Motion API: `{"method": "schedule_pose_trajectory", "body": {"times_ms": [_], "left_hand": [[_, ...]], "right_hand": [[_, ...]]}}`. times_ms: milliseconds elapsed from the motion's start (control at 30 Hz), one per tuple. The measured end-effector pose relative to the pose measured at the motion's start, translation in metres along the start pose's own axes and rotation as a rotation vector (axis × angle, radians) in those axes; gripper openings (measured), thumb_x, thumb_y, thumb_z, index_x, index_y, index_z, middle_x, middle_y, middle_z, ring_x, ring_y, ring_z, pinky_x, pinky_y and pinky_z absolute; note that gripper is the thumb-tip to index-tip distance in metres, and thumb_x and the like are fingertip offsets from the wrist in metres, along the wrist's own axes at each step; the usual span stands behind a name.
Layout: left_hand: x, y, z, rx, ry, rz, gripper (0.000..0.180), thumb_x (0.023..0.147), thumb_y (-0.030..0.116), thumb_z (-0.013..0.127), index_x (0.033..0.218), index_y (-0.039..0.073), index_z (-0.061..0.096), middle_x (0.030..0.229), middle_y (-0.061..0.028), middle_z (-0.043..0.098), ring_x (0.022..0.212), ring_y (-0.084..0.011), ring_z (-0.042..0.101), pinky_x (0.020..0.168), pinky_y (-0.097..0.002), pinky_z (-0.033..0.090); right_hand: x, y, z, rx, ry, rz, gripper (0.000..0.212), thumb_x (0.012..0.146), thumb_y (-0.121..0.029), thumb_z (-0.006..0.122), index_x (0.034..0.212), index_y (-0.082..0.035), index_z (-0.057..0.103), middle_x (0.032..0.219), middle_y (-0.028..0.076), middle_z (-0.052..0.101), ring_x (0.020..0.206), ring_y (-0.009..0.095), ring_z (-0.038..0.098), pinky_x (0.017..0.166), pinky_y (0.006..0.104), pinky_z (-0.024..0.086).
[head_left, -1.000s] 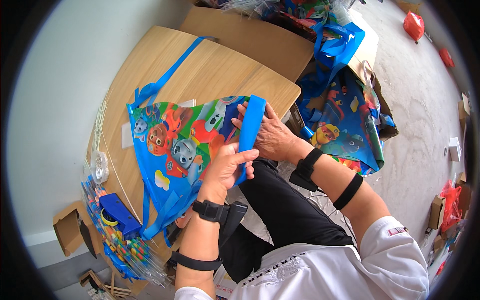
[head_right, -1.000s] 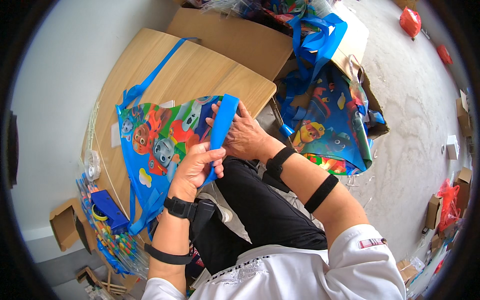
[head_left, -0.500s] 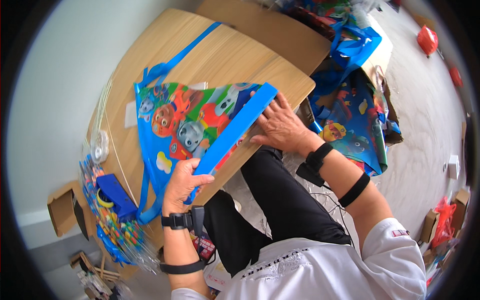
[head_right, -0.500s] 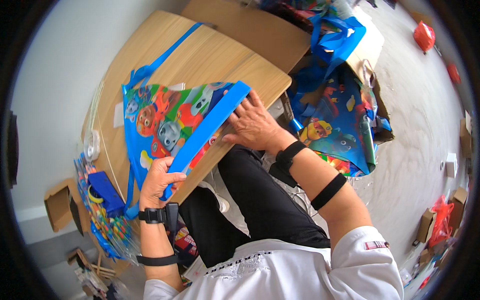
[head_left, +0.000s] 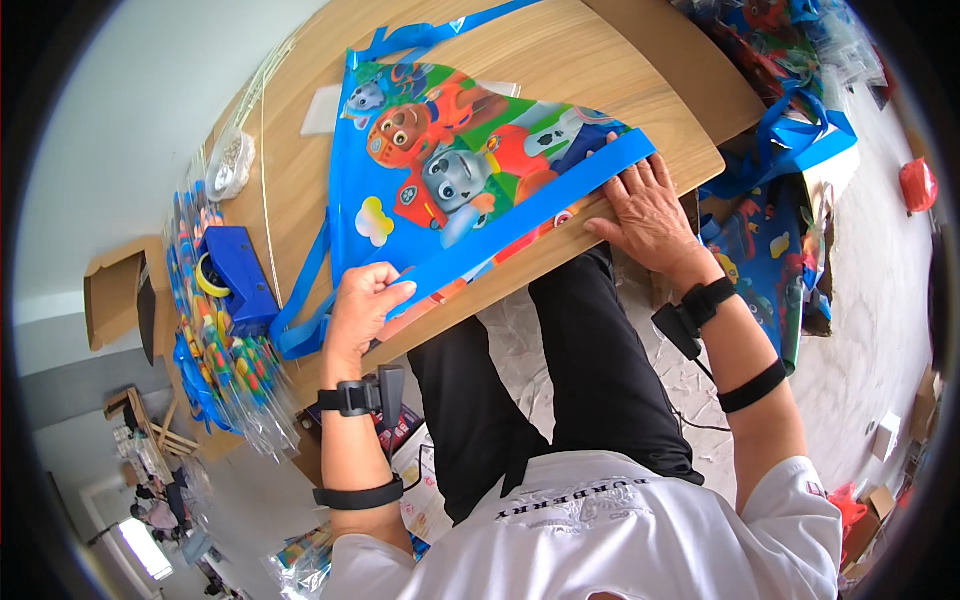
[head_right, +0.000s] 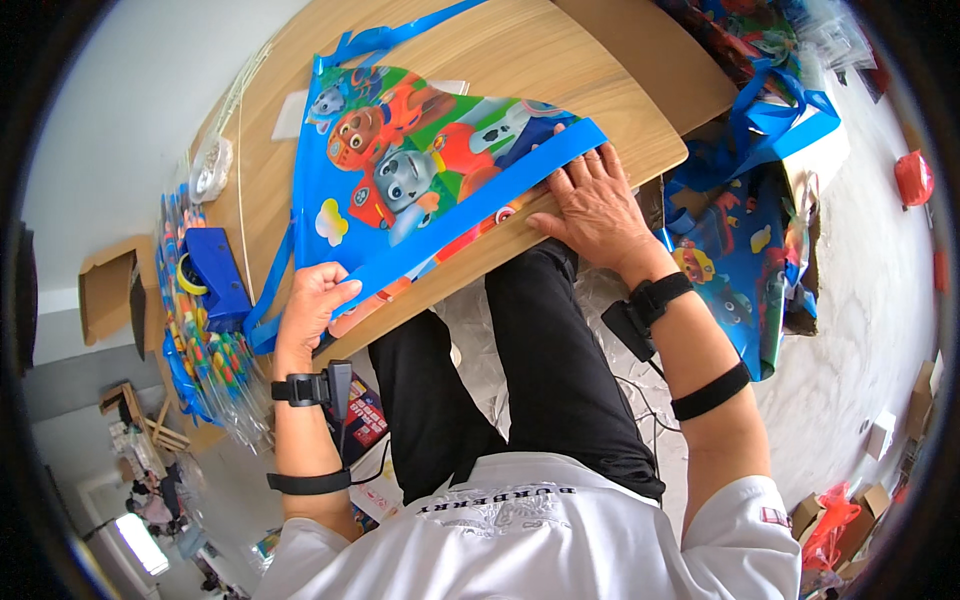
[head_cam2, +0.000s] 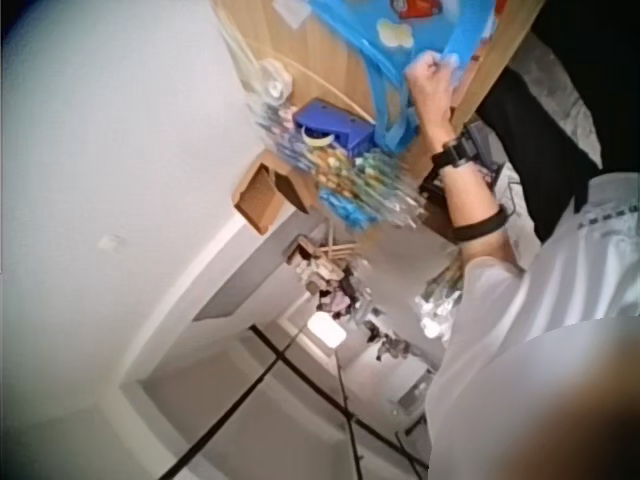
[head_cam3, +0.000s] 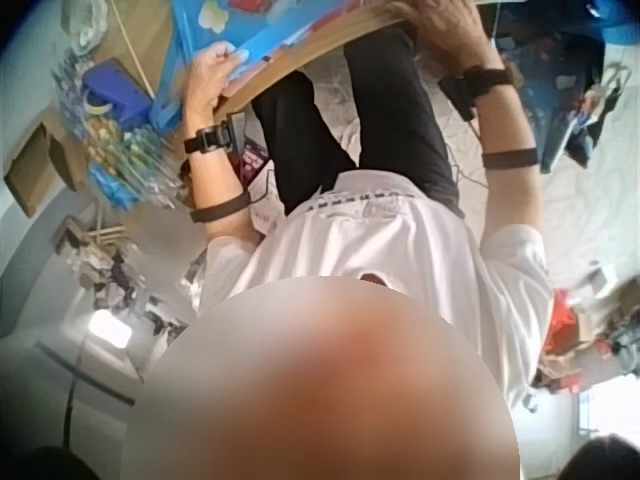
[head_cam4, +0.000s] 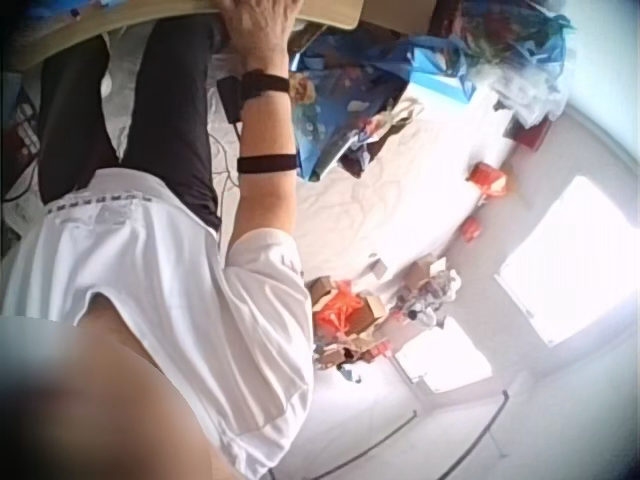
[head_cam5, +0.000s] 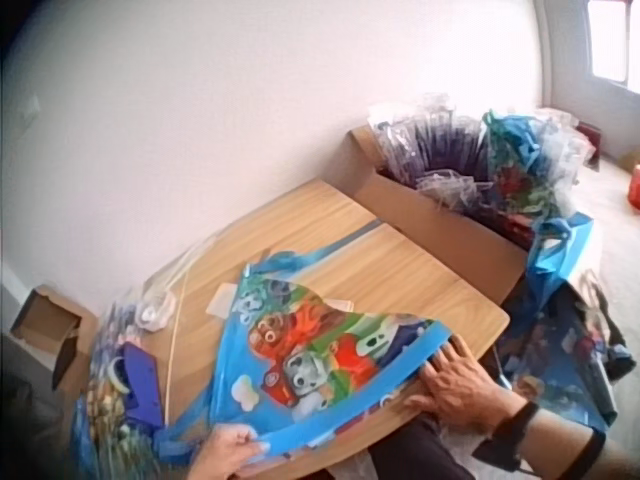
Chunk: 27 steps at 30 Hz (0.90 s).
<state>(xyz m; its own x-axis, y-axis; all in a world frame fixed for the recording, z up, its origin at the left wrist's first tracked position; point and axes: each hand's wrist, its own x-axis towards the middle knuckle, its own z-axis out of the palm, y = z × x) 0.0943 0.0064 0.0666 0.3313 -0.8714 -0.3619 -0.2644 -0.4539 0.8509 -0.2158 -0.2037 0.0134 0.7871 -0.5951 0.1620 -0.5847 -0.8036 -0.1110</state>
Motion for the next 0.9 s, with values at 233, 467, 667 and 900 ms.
{"method": "schedule_pose_trajectory", "body": {"times_ms": [233,467,667,900], "left_hand": [[-0.006,-0.017,0.020,0.343,0.209,0.059,0.022,0.074,0.007,0.073,0.066,-0.002,0.056,0.056,-0.0070,0.049,0.056,-0.0107,0.044,0.053,-0.0306,0.039],[-0.021,-0.008,0.032,0.310,0.325,0.070,0.020,0.075,0.008,0.072,0.068,-0.002,0.056,0.056,-0.0096,0.052,0.053,-0.0148,0.046,0.053,-0.0321,0.040],[-0.014,-0.015,0.032,0.328,0.319,0.072,0.019,0.074,0.007,0.072,0.069,-0.002,0.058,0.058,-0.0122,0.054,0.054,-0.0171,0.051,0.054,-0.0344,0.041],[0.002,-0.035,0.023,0.321,0.291,-0.015,0.019,0.072,0.011,0.074,0.068,-0.001,0.060,0.060,-0.0156,0.057,0.054,-0.0243,0.054,0.056,-0.0369,0.043]], "right_hand": [[0.003,-0.007,-0.004,-0.021,-0.057,0.035,0.077,0.087,-0.052,0.054,0.144,-0.004,0.034,0.153,0.019,0.024,0.142,0.037,0.020,0.118,0.0469,0.010],[0.001,-0.003,0.003,-0.020,0.041,0.013,0.075,0.088,-0.053,0.052,0.139,0.000,0.040,0.145,0.022,0.035,0.139,0.037,0.026,0.118,0.0467,0.010],[0.003,-0.005,-0.001,-0.045,-0.093,0.044,0.076,0.089,-0.050,0.052,0.144,-0.002,0.032,0.150,0.021,0.028,0.142,0.038,0.020,0.118,0.0467,0.011],[0.006,-0.005,0.001,-0.036,0.036,-0.012,0.075,0.088,-0.053,0.052,0.138,0.001,0.039,0.145,0.023,0.036,0.138,0.039,0.027,0.117,0.0465,0.015]]}}
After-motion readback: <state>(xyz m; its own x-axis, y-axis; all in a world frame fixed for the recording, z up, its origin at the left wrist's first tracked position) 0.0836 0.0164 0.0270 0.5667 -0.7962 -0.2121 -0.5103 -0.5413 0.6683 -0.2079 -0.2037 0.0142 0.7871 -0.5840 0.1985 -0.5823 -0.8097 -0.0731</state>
